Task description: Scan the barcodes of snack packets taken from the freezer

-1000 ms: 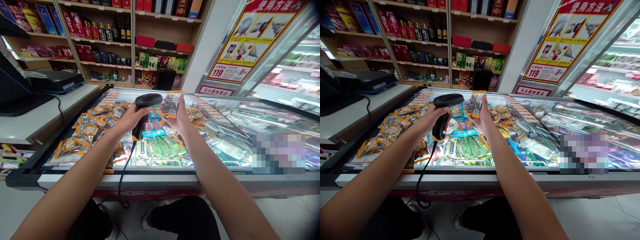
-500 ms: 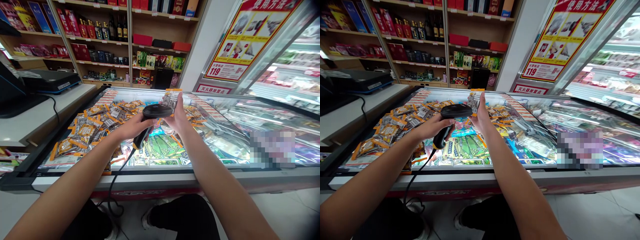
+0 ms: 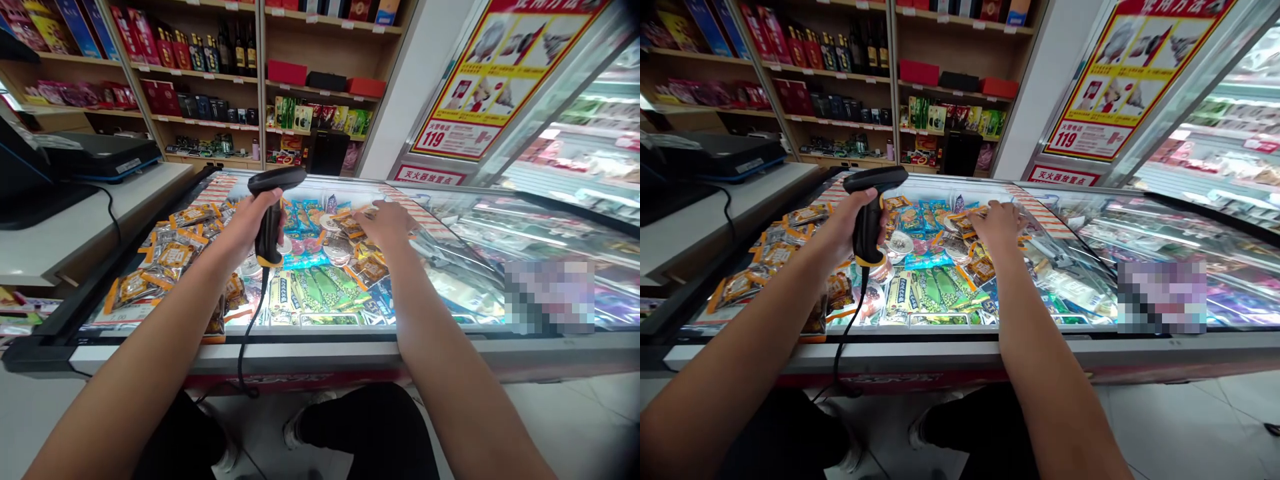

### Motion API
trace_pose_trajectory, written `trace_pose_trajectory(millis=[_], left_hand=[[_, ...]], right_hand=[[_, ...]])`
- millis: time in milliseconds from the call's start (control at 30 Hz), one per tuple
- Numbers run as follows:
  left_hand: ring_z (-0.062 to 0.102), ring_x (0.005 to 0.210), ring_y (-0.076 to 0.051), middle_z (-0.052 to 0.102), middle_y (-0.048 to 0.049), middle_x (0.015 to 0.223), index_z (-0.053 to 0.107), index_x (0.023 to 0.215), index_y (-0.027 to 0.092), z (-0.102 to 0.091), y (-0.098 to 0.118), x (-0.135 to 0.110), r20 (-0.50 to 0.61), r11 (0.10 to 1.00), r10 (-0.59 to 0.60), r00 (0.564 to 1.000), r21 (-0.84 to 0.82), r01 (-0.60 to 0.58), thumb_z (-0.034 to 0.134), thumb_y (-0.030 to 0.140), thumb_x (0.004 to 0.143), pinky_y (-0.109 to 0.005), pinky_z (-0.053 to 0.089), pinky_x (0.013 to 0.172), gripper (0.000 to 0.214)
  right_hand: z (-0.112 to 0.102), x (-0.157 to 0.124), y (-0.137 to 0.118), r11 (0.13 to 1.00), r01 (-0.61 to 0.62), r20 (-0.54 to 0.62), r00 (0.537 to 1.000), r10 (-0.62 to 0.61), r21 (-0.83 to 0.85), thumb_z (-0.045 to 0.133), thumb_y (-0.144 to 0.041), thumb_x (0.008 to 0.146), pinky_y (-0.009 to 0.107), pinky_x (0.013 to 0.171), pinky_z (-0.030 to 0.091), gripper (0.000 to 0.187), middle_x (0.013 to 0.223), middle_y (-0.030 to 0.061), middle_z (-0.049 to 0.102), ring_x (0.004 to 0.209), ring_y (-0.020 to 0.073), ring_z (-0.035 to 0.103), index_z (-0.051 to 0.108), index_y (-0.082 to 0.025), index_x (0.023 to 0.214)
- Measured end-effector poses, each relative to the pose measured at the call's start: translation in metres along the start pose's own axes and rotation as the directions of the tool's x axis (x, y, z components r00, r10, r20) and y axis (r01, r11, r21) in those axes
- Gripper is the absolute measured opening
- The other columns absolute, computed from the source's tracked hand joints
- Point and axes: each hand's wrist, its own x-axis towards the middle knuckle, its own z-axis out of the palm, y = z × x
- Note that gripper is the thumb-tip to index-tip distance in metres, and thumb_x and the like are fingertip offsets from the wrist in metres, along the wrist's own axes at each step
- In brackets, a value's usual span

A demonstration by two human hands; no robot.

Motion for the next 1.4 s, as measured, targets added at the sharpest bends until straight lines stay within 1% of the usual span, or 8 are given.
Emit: trace_pose_trajectory(millis=[100,200,333,433,733,833,1033,1400], left_hand=[[0.058,0.046,-0.013,0.062,-0.0002,0.066,0.058,0.087,0.021,-0.009,0.010,0.001,-0.073,1.000,0.023,0.997,0.013,-0.022,0.069,0.057,0.084,-0.025,0.043,0.044,0.038],[0.056,0.045,-0.012,0.058,0.0003,0.065,0.060,0.090,0.021,-0.017,0.023,-0.002,-0.091,1.000,0.018,0.996,0.007,-0.018,0.061,0.057,0.090,-0.026,0.041,0.045,0.037],[0.051,0.043,-0.011,0.054,0.0016,0.064,0.057,0.085,0.021,-0.023,0.036,-0.008,-0.033,0.997,0.043,0.999,-0.058,-0.045,0.058,0.055,0.090,-0.025,0.039,0.046,0.034],[0.051,0.043,-0.010,0.052,0.0018,0.064,0.056,0.084,0.021,-0.024,0.037,-0.009,-0.020,0.997,0.061,0.998,-0.046,-0.062,0.057,0.058,0.090,-0.024,0.039,0.047,0.038],[0.056,0.046,-0.012,0.057,0.0000,0.065,0.056,0.084,0.022,-0.025,0.026,-0.004,0.017,0.993,0.082,0.996,0.083,-0.084,0.052,0.062,0.094,-0.027,0.041,0.045,0.041],[0.056,0.044,-0.013,0.057,-0.0002,0.063,0.057,0.085,0.022,-0.025,0.022,-0.001,-0.014,0.984,0.109,0.994,0.140,-0.106,0.052,0.066,0.093,-0.028,0.043,0.045,0.045],[0.056,0.041,-0.012,0.061,0.0019,0.066,0.055,0.082,0.021,-0.018,0.014,0.000,0.005,0.969,0.167,0.986,0.185,-0.165,0.064,0.049,0.085,-0.026,0.042,0.040,0.029],[0.061,0.057,-0.015,0.066,-0.0037,0.070,0.060,0.080,0.018,-0.010,0.003,-0.006,0.416,0.734,-0.149,0.897,0.654,-0.182,0.067,0.049,0.090,-0.028,0.047,0.054,0.033]], right_hand=[[0.014,-0.031,-0.042,0.910,0.298,0.059,0.943,-0.327,0.287,0.074,-0.048,0.091,0.070,0.118,0.035,0.035,0.130,0.0169,0.068,0.131,0.0401,0.057,0.072,-0.024,0.116],[0.028,-0.077,-0.091,0.681,0.494,0.345,0.608,-0.715,0.540,0.071,-0.050,0.097,0.055,0.118,0.045,0.040,0.139,0.0091,0.068,0.133,0.0328,0.060,0.071,-0.031,0.131],[0.039,-0.136,-0.133,0.507,0.620,0.406,0.310,-0.860,0.599,0.073,-0.058,0.095,0.049,0.126,0.038,0.058,0.164,0.0104,0.049,0.153,0.0336,0.043,0.066,-0.027,0.144],[0.044,-0.157,-0.143,0.476,0.681,0.441,0.244,-0.864,0.556,0.082,-0.067,0.083,0.055,0.126,0.035,0.082,0.169,0.0154,0.042,0.154,0.0400,0.038,0.058,-0.025,0.149],[0.043,-0.126,-0.126,0.518,0.713,0.475,0.290,-0.831,0.472,0.074,-0.039,0.097,0.056,0.111,0.048,0.047,0.147,0.0197,0.062,0.138,0.0394,0.054,0.066,-0.016,0.138],[0.033,-0.100,-0.109,0.662,0.581,0.508,0.434,-0.744,0.474,0.064,-0.038,0.104,0.051,0.101,0.054,0.025,0.120,0.0141,0.076,0.115,0.0327,0.069,0.075,-0.020,0.118],[0.017,-0.054,-0.077,0.866,0.000,0.455,0.850,-0.264,0.501,0.069,-0.059,0.097,0.038,0.063,0.055,0.053,0.086,0.0062,0.072,0.060,0.0223,0.067,0.066,-0.022,0.135],[0.000,-0.035,-0.067,0.841,-0.138,0.254,0.967,0.001,0.524,0.051,-0.055,0.105,0.033,0.055,0.047,0.039,0.053,-0.0036,0.042,0.049,0.0198,0.055,0.065,-0.023,0.089]])
